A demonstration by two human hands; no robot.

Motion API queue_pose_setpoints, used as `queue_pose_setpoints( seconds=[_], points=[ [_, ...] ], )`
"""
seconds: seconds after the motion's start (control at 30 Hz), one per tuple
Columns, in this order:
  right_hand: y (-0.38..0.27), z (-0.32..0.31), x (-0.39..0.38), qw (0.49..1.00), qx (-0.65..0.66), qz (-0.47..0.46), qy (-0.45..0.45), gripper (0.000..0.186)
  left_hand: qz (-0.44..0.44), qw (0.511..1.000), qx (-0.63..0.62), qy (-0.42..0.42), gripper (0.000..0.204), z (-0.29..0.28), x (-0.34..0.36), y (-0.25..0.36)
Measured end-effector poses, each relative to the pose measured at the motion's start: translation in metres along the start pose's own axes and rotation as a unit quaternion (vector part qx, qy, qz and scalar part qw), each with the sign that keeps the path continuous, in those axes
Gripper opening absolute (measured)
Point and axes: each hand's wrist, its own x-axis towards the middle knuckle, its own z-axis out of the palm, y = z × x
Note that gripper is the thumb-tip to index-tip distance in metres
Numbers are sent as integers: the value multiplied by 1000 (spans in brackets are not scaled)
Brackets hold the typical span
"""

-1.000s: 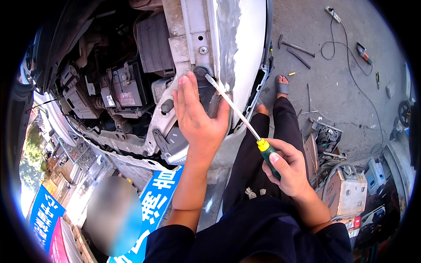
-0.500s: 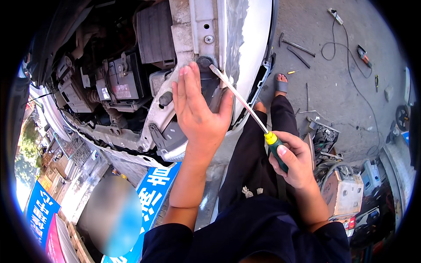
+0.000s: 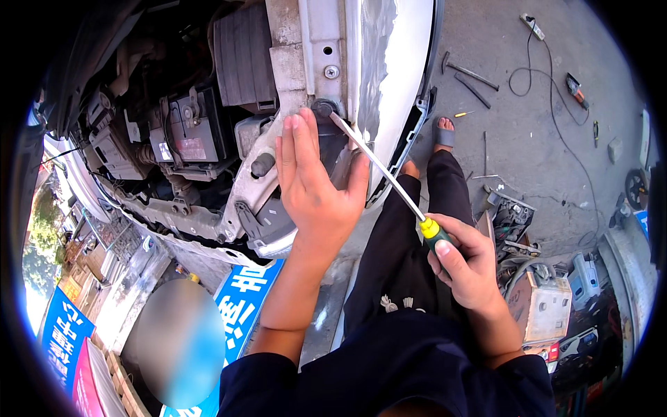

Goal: The person uses a T-handle wrench and a screwdriver to remove bolts and fasteners from the front bumper and headlight area of a white car. They manipulate the bumper cover and headlight assembly to detach components while working in a garage.

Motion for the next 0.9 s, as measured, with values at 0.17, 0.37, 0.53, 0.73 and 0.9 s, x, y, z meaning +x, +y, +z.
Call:
queue_pose_setpoints(
  seconds=[0.17,0.37,0.53,0.73,0.9],
  points=[
    [-13,6,0,988,-147,-51,-8,38,0,1000,-6,3,91,1,0,0],
    [-30,-9,3,992,75,91,-52,39,-5,1000,-10,1,91,1,0,1],
    [-37,-19,13,991,61,112,-48,40,-5,1000,-11,6,90,1,2,2],
    [-30,-23,18,988,-149,19,-47,38,-8,1000,-10,3,89,-1,2,3],
    [-24,-28,23,953,229,187,-61,38,-13,1000,-10,4,88,0,2,5]
  ],
)
